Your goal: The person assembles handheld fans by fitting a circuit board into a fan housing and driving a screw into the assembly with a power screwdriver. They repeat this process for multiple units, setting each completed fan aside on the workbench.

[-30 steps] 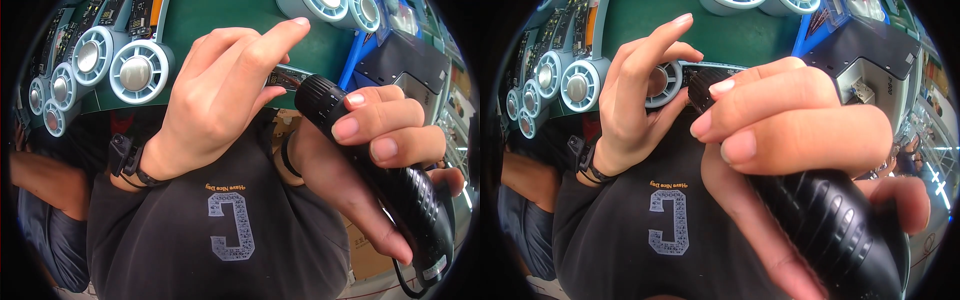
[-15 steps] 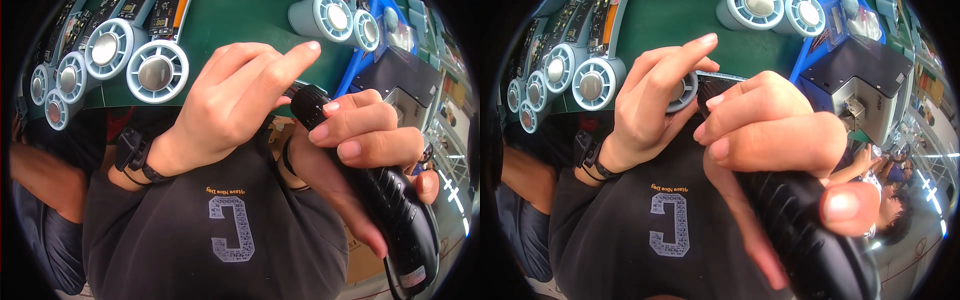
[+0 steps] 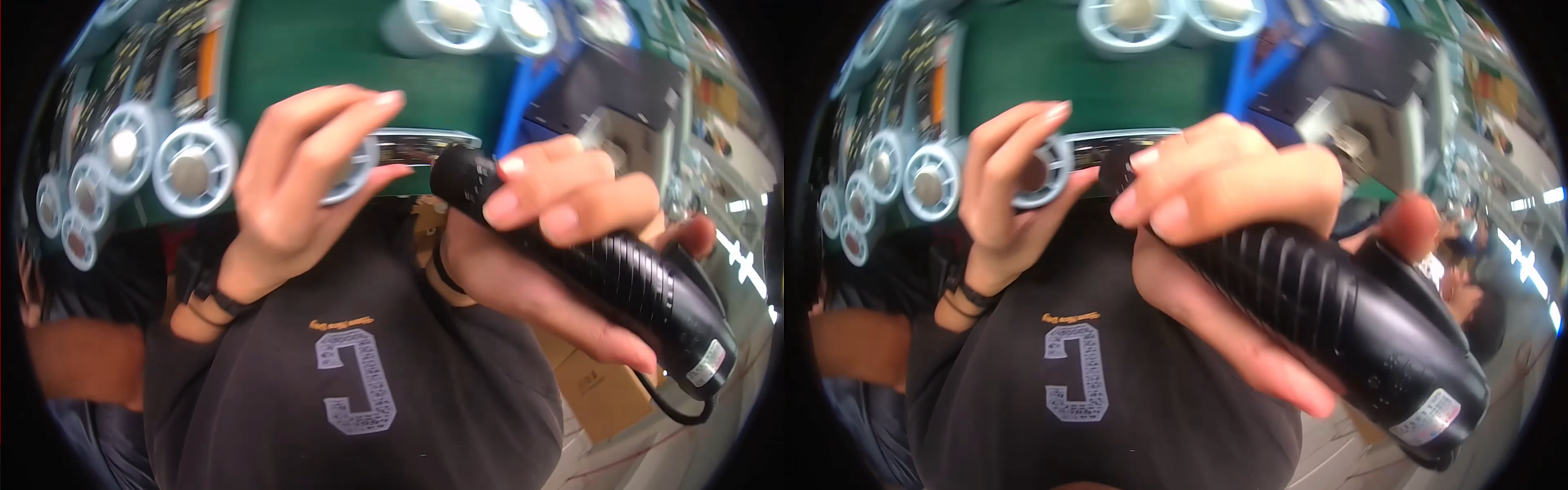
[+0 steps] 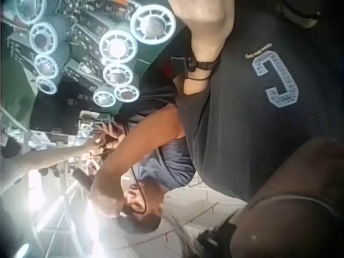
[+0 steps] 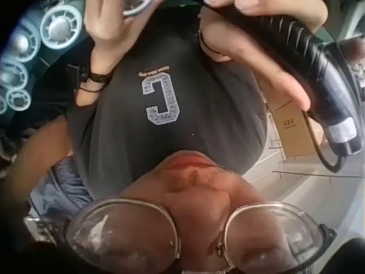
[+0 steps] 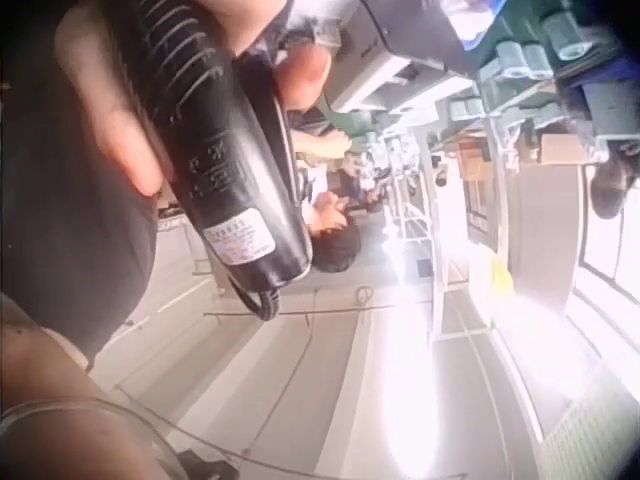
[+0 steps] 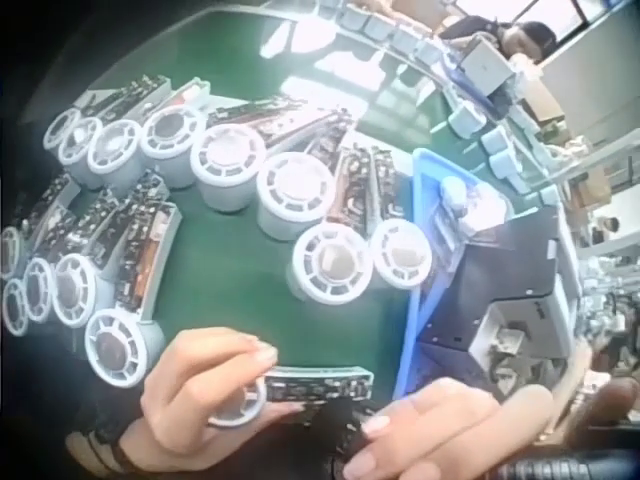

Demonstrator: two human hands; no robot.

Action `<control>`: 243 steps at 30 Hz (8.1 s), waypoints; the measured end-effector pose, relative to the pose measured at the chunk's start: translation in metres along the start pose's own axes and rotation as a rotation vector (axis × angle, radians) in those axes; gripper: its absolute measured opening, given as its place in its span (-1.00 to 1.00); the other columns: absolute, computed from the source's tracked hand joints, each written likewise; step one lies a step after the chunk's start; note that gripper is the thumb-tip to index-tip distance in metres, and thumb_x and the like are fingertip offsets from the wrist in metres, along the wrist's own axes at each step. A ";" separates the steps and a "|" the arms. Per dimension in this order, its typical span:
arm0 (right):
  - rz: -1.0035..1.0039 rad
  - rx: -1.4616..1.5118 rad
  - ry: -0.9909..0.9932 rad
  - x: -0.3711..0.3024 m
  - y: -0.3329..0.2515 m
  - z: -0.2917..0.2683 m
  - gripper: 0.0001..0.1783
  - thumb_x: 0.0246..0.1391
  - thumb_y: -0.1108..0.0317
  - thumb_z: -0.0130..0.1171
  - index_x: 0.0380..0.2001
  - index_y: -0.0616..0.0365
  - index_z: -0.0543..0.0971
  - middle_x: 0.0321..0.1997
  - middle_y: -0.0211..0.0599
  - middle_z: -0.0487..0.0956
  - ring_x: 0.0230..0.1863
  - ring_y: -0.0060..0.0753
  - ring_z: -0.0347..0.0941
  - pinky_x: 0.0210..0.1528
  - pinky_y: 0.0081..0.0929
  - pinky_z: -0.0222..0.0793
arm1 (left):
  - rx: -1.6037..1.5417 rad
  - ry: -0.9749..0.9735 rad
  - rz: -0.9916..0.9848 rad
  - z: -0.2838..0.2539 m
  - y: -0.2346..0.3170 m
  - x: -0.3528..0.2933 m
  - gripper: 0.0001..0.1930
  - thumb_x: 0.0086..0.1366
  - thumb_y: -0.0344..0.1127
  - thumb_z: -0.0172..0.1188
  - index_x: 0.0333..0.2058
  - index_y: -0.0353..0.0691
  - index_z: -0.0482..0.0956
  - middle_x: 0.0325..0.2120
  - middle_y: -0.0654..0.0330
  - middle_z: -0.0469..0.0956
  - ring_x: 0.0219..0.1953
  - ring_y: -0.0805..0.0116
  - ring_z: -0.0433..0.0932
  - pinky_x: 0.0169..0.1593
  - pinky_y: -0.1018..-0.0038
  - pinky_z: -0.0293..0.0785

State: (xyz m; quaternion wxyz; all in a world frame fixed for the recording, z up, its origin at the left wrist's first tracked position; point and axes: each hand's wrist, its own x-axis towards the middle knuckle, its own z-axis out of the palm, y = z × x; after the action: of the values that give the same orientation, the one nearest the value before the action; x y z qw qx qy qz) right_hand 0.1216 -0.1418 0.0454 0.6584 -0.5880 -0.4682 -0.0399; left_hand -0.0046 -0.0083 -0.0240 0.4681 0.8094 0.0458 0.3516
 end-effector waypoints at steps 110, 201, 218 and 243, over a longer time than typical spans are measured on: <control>-0.350 -0.148 0.833 -0.023 -0.033 -0.132 0.06 0.30 -0.65 -0.39 0.16 0.26 0.32 -0.56 -0.30 0.37 -0.78 -0.44 0.23 -0.72 -0.51 0.24 | 0.762 -0.400 0.236 0.069 0.018 0.109 -0.49 0.22 -0.48 0.33 0.16 0.02 0.67 0.23 0.08 0.54 0.20 -0.02 0.53 0.21 0.09 0.44; -0.050 -0.395 0.263 -0.023 -0.011 -0.039 -0.01 0.30 -0.65 -0.41 0.12 0.18 0.27 -0.60 -0.31 0.31 -0.83 -0.46 0.18 -0.79 -0.49 0.13 | 0.481 -0.390 0.118 0.005 0.032 -0.001 -0.61 0.04 -0.39 0.51 -0.09 -0.06 0.80 -0.35 0.42 0.60 -0.33 0.41 0.52 -0.20 0.46 0.34; -0.099 -0.089 0.480 -0.026 0.007 -0.013 -0.07 0.33 -0.61 -0.47 0.11 0.13 0.22 -0.58 -0.30 0.34 -0.82 -0.44 0.17 -0.77 -0.52 0.16 | 0.485 -0.322 0.188 0.010 0.027 -0.001 -0.68 0.00 -0.37 0.43 -0.19 -0.11 0.79 -0.37 0.43 0.55 -0.37 0.45 0.50 -0.21 0.47 0.38; -0.128 -0.265 0.379 0.020 -0.006 -0.146 0.02 0.24 -0.71 -0.43 0.01 0.15 0.29 -0.61 -0.31 0.37 -0.78 -0.40 0.21 -0.73 -0.48 0.20 | 0.506 -0.469 0.148 0.008 0.041 0.011 -0.61 0.01 -0.40 0.54 -0.10 -0.10 0.80 -0.36 0.37 0.59 -0.34 0.34 0.52 -0.23 0.40 0.38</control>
State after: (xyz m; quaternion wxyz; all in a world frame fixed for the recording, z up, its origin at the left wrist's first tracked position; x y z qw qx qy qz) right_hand 0.2126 -0.2521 0.0817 0.6478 -0.6203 -0.3633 -0.2522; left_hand -0.0014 -0.0327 0.0118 0.2236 0.9596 -0.0361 0.1669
